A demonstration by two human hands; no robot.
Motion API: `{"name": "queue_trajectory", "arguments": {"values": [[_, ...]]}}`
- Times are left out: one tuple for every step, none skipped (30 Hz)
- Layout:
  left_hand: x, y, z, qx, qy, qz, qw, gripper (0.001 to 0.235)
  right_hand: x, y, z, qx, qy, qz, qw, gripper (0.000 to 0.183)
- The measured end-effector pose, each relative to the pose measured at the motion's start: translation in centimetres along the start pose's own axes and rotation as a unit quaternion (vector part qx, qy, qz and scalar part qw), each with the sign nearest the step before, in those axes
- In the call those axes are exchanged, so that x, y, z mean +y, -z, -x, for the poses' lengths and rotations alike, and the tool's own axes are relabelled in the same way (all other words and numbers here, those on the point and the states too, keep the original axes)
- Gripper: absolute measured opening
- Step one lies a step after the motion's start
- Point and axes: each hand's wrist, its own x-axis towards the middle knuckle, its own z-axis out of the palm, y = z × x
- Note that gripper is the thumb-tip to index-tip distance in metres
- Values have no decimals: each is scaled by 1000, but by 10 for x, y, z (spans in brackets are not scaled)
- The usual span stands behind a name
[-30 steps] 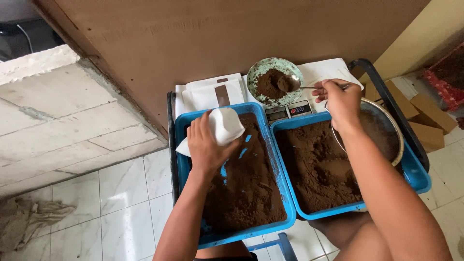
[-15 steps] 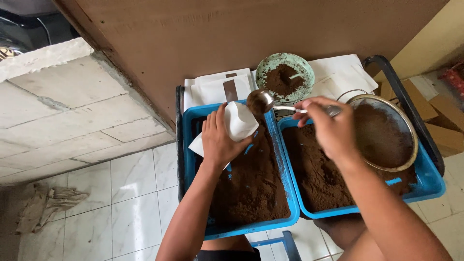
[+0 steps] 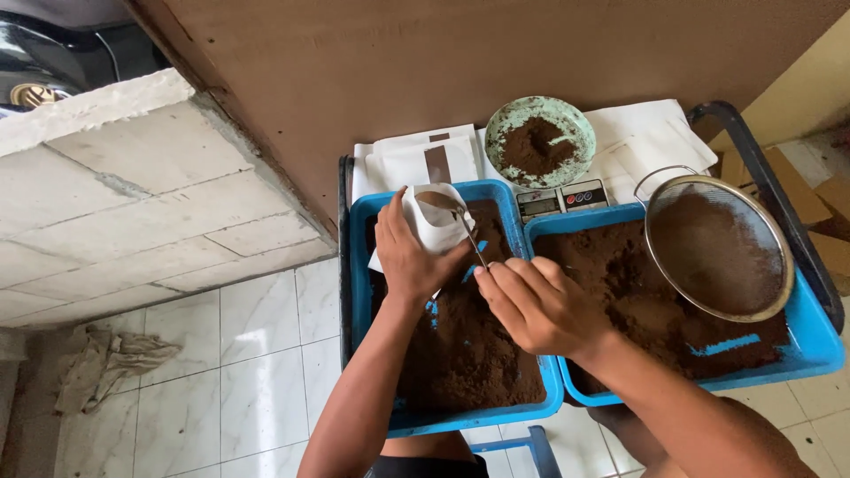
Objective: The person scoops coffee grounds from blue bins into a white bag using a spoon, places the bag on a digital scale to check the weight, and folds the top of the bag closed.
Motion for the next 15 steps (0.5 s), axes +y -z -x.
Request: {"name": "queue_trajectory", "arguments": {"values": [[-4, -1, 1, 1, 0, -1, 1000, 106, 0, -5, 7, 0, 1, -1, 1000, 11], [-7, -3, 3, 10, 2, 7, 1000, 107, 0, -9, 14, 16, -16, -17, 1000, 11], [-11, -5, 6, 19, 4, 14, 1000, 109, 0, -14, 22, 31, -33, -34, 998, 13], [-11, -6, 6, 20, 5, 15, 1000, 109, 2, -14, 23, 30, -32, -34, 998, 13], [-11, -6, 6, 25, 7, 18, 999, 108, 4, -13, 25, 56, -116, -132, 983, 15], [-12, -5, 7, 30, 9, 22, 999, 107, 5, -12, 26, 79, -198, -228, 950, 17], [-12, -4, 6, 31, 10, 22, 999, 107, 7, -13, 21, 78, -197, -228, 950, 17], [-12, -4, 6, 31, 13, 18, 999, 106, 10, -13, 16, 137, -282, -297, 902, 11], [-12, -3, 6, 31, 16, 14, 999, 105, 13, -13, 12, 194, -363, -360, 837, 15], [-10, -1, 4, 32, 17, 16, 999, 105, 24, -10, 8, 193, -363, -359, 838, 15], [-7, 0, 3, 29, 20, 23, 999, 105, 34, -6, 5, 175, -413, -347, 823, 15], [-5, 2, 0, 27, 21, 31, 999, 105, 45, -2, 1, 158, -462, -334, 806, 18], [-6, 4, 1, 28, 21, 33, 999, 105, 55, -5, 8, 158, -461, -333, 807, 18], [-7, 5, 0, 22, 22, 42, 999, 104, 66, -8, 14, 132, -525, -295, 787, 17], [-8, 6, 0, 16, 23, 51, 998, 104, 77, -11, 21, 106, -586, -256, 761, 17]]}}
